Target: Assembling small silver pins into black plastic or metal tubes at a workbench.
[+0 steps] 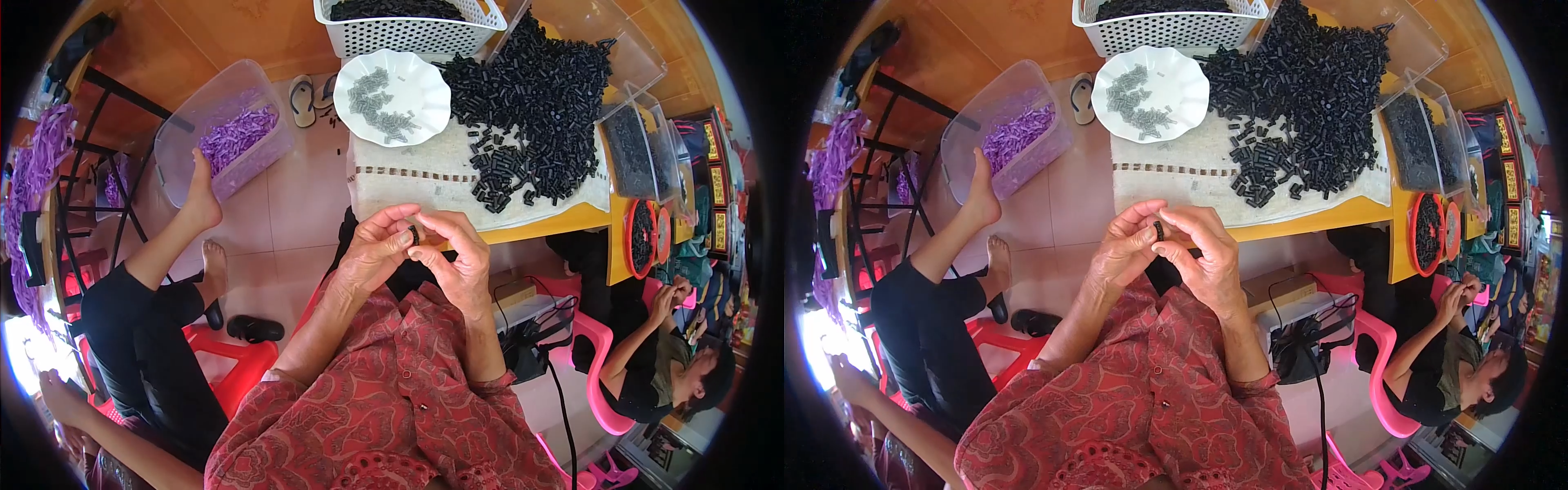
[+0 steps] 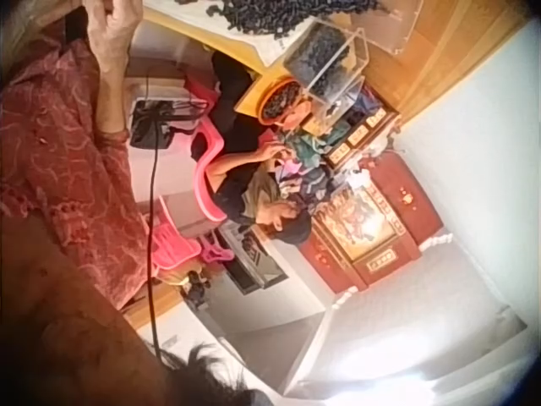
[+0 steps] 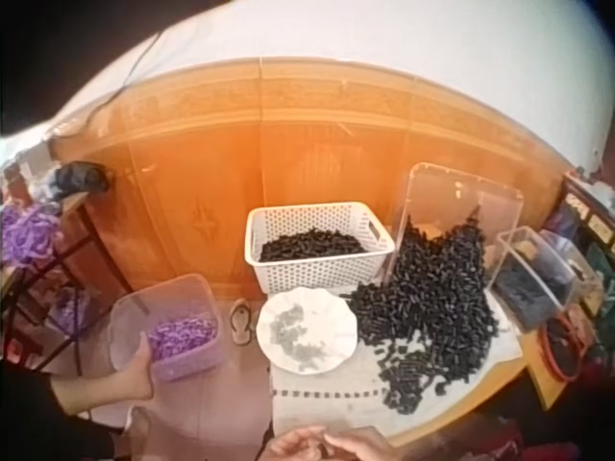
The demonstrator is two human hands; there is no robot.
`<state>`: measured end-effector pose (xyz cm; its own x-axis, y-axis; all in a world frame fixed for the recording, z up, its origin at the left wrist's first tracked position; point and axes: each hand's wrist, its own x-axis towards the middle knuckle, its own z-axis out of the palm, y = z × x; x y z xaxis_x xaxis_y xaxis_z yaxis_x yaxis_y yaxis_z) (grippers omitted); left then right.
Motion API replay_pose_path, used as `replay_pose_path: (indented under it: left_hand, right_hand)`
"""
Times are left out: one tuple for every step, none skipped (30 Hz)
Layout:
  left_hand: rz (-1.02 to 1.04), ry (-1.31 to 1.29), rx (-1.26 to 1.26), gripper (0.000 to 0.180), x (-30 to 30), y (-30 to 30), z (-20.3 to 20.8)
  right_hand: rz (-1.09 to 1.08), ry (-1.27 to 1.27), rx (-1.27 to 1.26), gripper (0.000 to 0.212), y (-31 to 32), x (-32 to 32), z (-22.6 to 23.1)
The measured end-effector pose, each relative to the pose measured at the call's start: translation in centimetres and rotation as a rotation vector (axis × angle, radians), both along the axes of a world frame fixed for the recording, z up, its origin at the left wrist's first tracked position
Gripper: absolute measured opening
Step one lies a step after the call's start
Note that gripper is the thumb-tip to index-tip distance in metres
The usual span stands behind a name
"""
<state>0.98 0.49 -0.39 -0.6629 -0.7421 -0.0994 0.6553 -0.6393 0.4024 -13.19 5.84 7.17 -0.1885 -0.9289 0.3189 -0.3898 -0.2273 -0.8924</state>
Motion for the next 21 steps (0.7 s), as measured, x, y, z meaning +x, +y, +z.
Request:
replay_pose_path:
  left_hand:
    - [-0.026, -0.006, 0.036, 0.039, 0.0, 0.0, 0.6]
    - [-0.026, -0.006, 0.036, 0.039, 0.0, -0.1, 0.6]
    - [-0.04, -0.013, 0.053, 0.041, 0.1, -0.1, 0.6]
    - [-0.056, -0.019, 0.07, 0.042, 0.1, -0.1, 0.7]
    - [-0.056, -0.019, 0.07, 0.042, 0.1, -0.1, 0.5]
    - [-0.058, -0.011, 0.066, 0.041, 0.1, -0.1, 0.3]
    - [-0.058, -0.003, 0.061, 0.039, 0.1, -0.1, 0.2]
    - [-0.059, -0.004, 0.061, 0.039, 0.1, 0.0, 0.4]
    - [-0.052, -0.041, 0.07, 0.04, 0.0, 0.2, 0.6]
    - [-0.045, -0.077, 0.077, 0.041, 0.0, 0.3, 0.8]
    - [-0.046, -0.077, 0.077, 0.041, -0.1, 0.2, 0.8]
    - [-0.044, -0.071, -0.032, 0.045, -0.1, 0.2, 0.6]
    - [-0.042, -0.064, -0.143, 0.05, -0.1, 0.2, 0.6]
    - [-0.043, -0.064, -0.143, 0.05, 0.0, 0.1, 0.6]
    - [-0.039, -0.151, -0.209, 0.054, 0.1, 0.1, 0.7]
    - [-0.034, -0.238, -0.275, 0.059, 0.2, 0.1, 0.7]
    - [-0.034, -0.239, -0.275, 0.059, 0.3, 0.1, 0.4]
    - [-0.019, -0.294, -0.321, 0.059, 0.4, 0.1, 0.0]
    - [-0.004, -0.348, -0.366, 0.059, 0.4, 0.2, -0.3]
    - [-0.004, -0.348, -0.366, 0.059, 0.4, 0.2, -0.5]
    - [0.019, -0.368, -0.379, 0.056, 0.5, 0.3, -0.6]
  right_hand:
    - [0.0, 0.0, 0.0, 0.042, -0.1, -0.1, 0.0]
    - [0.028, 0.048, -0.019, 0.042, -0.2, -0.2, -0.1]
    - [0.055, 0.097, -0.038, 0.043, -0.2, -0.3, -0.1]
    - [0.055, 0.097, -0.038, 0.043, -0.2, -0.3, -0.3]
    - [0.059, 0.109, -0.029, 0.043, -0.1, -0.3, -0.5]
    - [0.064, 0.12, -0.019, 0.042, 0.0, -0.3, -0.7]
    - [0.064, 0.12, -0.019, 0.042, 0.1, -0.3, -0.8]
    - [0.048, 0.109, -0.029, 0.041, 0.1, -0.2, -0.9]
    - [0.032, 0.098, -0.039, 0.04, 0.2, -0.1, -0.9]
    - [0.031, 0.098, -0.039, 0.04, 0.2, -0.2, -0.8]
    - [0.009, 0.096, -0.037, 0.04, 0.2, -0.2, -0.7]
    - [-0.014, 0.093, -0.035, 0.039, 0.2, -0.3, -0.7]
    - [-0.016, 0.093, -0.035, 0.039, 0.2, -0.4, -0.7]
    - [-0.021, 0.098, -0.047, 0.04, 0.2, -0.5, -0.8]
    - [-0.026, 0.103, -0.06, 0.04, 0.2, -0.6, -0.9]
    - [-0.026, 0.102, -0.06, 0.04, 0.2, -0.5, -1.0]
    - [-0.035, 0.112, -0.071, 0.04, 0.2, -0.4, -1.0]
    - [-0.043, 0.122, -0.083, 0.041, 0.2, -0.4, -1.1]
    - [-0.044, 0.121, -0.083, 0.041, 0.2, -0.3, -1.1]
    - [-0.047, 0.106, -0.091, 0.04, 0.2, -0.2, -1.1]
    - [-0.05, 0.09, -0.098, 0.039, 0.3, -0.2, -1.1]
